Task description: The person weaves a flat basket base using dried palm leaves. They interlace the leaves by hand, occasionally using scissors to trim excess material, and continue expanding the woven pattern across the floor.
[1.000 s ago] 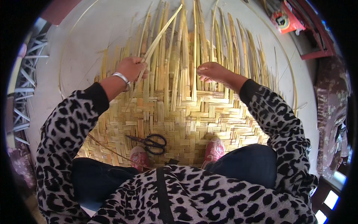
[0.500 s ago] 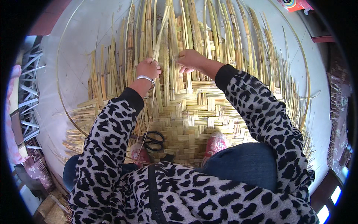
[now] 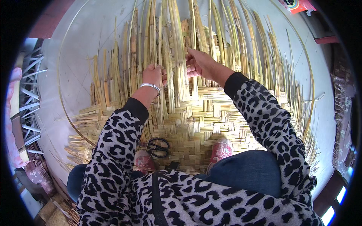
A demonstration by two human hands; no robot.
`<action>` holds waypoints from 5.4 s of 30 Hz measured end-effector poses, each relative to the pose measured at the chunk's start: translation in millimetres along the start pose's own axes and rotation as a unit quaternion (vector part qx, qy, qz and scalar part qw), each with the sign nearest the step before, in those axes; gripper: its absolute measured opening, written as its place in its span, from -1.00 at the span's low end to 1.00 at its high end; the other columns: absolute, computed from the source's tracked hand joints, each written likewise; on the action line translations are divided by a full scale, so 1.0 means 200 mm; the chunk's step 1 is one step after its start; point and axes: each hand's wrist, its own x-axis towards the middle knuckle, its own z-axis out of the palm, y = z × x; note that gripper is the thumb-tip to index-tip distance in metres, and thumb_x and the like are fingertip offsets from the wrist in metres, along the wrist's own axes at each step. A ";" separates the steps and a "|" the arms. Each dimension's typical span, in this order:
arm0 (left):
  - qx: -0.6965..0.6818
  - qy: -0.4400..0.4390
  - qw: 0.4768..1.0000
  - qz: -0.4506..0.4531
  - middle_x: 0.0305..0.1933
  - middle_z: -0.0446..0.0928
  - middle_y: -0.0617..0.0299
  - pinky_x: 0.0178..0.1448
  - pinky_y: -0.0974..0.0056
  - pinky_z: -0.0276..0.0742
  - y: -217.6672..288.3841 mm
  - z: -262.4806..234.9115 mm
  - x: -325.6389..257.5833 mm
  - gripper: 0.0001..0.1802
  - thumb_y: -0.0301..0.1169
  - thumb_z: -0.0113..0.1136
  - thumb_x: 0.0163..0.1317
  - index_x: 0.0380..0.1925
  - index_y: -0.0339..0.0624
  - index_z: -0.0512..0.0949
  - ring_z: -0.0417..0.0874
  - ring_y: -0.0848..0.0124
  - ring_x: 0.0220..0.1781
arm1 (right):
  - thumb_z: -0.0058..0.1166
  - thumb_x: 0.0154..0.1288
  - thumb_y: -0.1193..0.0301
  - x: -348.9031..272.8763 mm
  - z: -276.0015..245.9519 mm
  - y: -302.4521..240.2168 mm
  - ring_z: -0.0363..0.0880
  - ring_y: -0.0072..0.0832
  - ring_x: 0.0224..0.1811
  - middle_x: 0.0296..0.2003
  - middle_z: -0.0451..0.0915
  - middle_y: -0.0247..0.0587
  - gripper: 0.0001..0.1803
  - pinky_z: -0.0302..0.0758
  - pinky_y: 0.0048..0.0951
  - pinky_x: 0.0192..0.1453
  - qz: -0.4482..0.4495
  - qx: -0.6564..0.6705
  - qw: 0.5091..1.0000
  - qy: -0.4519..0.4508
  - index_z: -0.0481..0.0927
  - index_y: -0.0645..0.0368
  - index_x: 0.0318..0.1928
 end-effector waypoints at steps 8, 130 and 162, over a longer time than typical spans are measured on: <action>0.118 -0.071 0.986 0.098 -0.35 0.60 0.27 -0.30 0.33 0.51 -0.06 0.01 0.11 -0.78 -0.42 0.03 0.37 -0.11 -0.29 0.56 0.57 0.47 -0.41 | -0.11 0.43 0.18 0.03 0.04 -0.04 0.64 -0.61 -0.47 -0.42 0.66 -0.32 -0.67 0.63 -0.47 -0.38 0.027 -0.073 0.996 -0.032 0.60 0.16 -0.17; 0.500 -0.270 0.818 0.090 -0.57 0.62 0.16 -0.48 0.31 0.58 0.11 -0.16 0.05 -0.68 -0.24 0.19 0.26 -0.50 -0.30 0.60 0.68 0.39 -0.54 | -0.07 0.47 0.05 -0.82 -1.03 0.50 0.57 -0.51 -0.51 -0.47 0.57 -0.31 -0.55 0.56 -0.49 -0.43 -0.227 0.263 0.918 0.193 0.58 0.23 -0.22; 0.565 -0.197 0.645 0.476 -0.12 0.50 0.19 -0.11 0.05 0.50 -0.07 0.20 -0.32 -0.77 -0.31 0.12 0.27 -0.16 -0.18 0.57 0.57 0.12 -0.19 | -0.13 0.49 0.03 -0.88 -1.11 0.53 0.30 -0.60 -0.58 -0.56 0.40 -0.39 -0.57 0.27 -0.55 -0.53 -0.216 0.305 0.902 0.215 0.51 0.15 -0.25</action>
